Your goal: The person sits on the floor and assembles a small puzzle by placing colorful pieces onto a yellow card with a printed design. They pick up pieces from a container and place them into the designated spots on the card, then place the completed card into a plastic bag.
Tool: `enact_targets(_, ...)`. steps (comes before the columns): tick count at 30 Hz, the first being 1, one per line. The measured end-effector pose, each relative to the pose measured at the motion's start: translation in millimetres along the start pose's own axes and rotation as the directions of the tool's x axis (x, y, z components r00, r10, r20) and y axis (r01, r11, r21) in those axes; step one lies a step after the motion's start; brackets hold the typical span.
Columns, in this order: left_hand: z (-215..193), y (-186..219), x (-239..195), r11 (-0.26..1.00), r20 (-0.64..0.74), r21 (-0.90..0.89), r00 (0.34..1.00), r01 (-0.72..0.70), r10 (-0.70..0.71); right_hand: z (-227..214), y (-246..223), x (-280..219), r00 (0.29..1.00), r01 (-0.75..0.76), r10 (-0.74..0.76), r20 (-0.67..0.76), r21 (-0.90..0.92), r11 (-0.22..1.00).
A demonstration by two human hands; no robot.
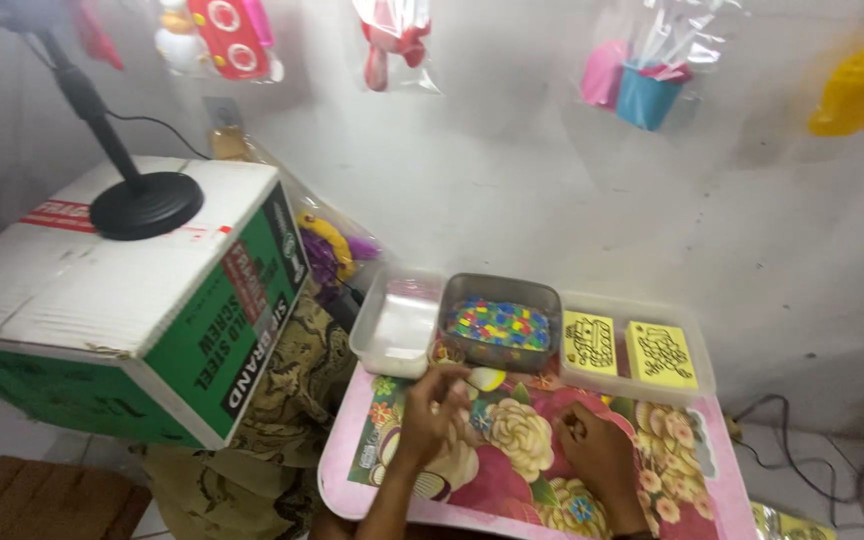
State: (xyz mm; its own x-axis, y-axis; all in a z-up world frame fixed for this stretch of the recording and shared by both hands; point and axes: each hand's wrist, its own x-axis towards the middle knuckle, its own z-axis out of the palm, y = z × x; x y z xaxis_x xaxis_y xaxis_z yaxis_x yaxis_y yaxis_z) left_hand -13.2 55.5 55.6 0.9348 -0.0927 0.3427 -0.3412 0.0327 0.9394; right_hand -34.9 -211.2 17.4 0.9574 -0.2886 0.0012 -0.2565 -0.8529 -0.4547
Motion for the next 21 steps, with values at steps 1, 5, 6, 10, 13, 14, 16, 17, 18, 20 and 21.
enact_targets(1, -12, 9, 12, 1.0, -0.014, 0.006, 1.0, -0.005, 0.005, 2, 3, 2, 1.0, 0.016, -0.016, 0.002, 0.001, 1.0)
enact_targets(5, -61, 17, 66, 0.93, -0.117, 0.369, 0.992, 0.007, 0.039, 10, 11, 7, 1.0, 0.002, -0.002, 0.01, 0.014, 1.0)
enact_targets(6, -73, 12, 81, 0.849, -0.079, 0.527, 0.993, -0.033, 0.087, 12, 13, 8, 1.0, 0.008, -0.008, -0.005, 0.017, 1.0)
enact_targets(10, -96, -20, 127, 0.605, 0.136, 0.787, 0.99, -0.125, 0.028, 14, 16, 16, 0.999, -0.044, 0.043, 0.023, 0.054, 0.998)
enact_targets(13, -99, -46, 153, 0.249, 0.224, 0.956, 0.933, -0.154, -0.281, 14, 17, 21, 0.984, -0.143, 0.144, 0.106, -0.021, 0.99)
enact_targets(14, -96, -43, 157, 0.183, 0.203, 0.974, 0.885, -0.136, -0.419, 19, 21, 23, 0.992, -0.118, 0.115, 0.051, 0.056, 0.991)
enact_targets(16, -93, -45, 159, 0.118, 0.166, 0.986, 0.817, -0.12, -0.552, 30, 31, 26, 0.996, -0.087, 0.087, 0.0, 0.126, 0.988)
enact_targets(17, -91, -48, 159, 0.086, 0.147, 0.989, 0.79, -0.119, -0.595, 36, 38, 30, 0.998, -0.039, 0.045, -0.044, 0.129, 0.991)
enact_targets(18, -89, -51, 159, 0.055, 0.128, 0.991, 0.762, -0.12, -0.635, 42, 44, 34, 0.996, 0.009, 0.003, -0.088, 0.13, 0.992)
enact_targets(20, -87, -45, 156, 0.058, 0.12, 0.992, 0.736, -0.109, -0.666, 46, 47, 35, 0.996, 0.008, 0.001, -0.086, 0.114, 0.993)
enact_targets(21, -85, -42, 153, 0.064, 0.117, 0.993, 0.707, -0.101, -0.697, 47, 49, 34, 0.997, 0.004, 0.004, -0.083, 0.097, 0.995)
